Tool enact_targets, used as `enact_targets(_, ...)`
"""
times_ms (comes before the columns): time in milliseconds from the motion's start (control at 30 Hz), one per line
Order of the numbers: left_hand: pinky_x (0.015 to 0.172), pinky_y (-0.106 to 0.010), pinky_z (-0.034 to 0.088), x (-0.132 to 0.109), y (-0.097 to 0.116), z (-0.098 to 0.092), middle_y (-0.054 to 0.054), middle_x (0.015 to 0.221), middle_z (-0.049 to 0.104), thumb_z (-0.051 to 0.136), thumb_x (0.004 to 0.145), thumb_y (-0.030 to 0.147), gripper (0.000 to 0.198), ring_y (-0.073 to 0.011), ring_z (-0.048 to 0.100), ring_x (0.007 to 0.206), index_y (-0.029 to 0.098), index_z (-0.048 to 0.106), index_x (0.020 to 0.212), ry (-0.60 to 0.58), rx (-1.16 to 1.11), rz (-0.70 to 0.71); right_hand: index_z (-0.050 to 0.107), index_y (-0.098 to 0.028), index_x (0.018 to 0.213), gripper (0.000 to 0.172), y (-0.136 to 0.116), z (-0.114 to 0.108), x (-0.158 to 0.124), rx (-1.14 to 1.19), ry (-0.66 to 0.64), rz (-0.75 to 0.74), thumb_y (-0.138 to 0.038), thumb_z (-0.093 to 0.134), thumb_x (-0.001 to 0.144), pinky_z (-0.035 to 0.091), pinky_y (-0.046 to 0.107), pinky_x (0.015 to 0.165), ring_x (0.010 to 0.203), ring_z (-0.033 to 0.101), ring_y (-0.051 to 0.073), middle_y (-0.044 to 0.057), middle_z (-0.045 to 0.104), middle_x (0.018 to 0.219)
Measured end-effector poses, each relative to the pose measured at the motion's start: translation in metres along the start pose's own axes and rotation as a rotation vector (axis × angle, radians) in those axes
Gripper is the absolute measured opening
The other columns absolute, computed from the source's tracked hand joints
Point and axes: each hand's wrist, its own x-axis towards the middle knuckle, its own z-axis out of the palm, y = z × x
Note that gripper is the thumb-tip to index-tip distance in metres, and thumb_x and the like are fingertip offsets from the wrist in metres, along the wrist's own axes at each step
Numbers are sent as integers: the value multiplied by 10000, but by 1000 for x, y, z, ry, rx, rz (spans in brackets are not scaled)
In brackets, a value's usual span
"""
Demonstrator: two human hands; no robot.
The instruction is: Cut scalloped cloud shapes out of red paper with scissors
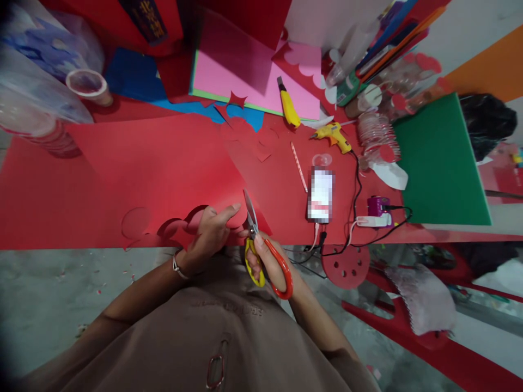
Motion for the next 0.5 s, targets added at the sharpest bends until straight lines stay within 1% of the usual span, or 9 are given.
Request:
enact_targets(200,514,-265,514,6,-8,-5,18,555,554,948,757,512,532,-117,565,492,210,550,572,-16,-3,-31,658,-180,1316,673,0,0,-1,-22,-2,-4,-806,526,1103,474,254,490,523,487,124,-54,515,719)
enact_targets(300,543,-275,547,8,-12,-7,-2,559,593,929,776,527,519,-129,598,501,203,576,577,-29,7,-40,666,-175,1278,682,-2,-1,-1,-44,2,-13,-817,522,1097,450,251,480,506,470,116,-55,515,713)
enact_targets(400,551,-280,556,7,-12,-7,-10,558,609,913,787,520,487,-134,601,509,198,606,589,-33,10,-33,672,-171,1246,688,-2,-2,-1,-60,2,-20,-825,525,1091,427,248,475,489,463,109,-61,504,697)
enact_targets(500,556,-288,556,6,-10,-6,-9,550,609,904,786,527,472,-139,592,513,200,620,597,-36,13,-13,675,-178,1264,665,0,-4,-1,-52,-8,-21,-805,520,1104,427,249,470,498,457,115,-61,494,702)
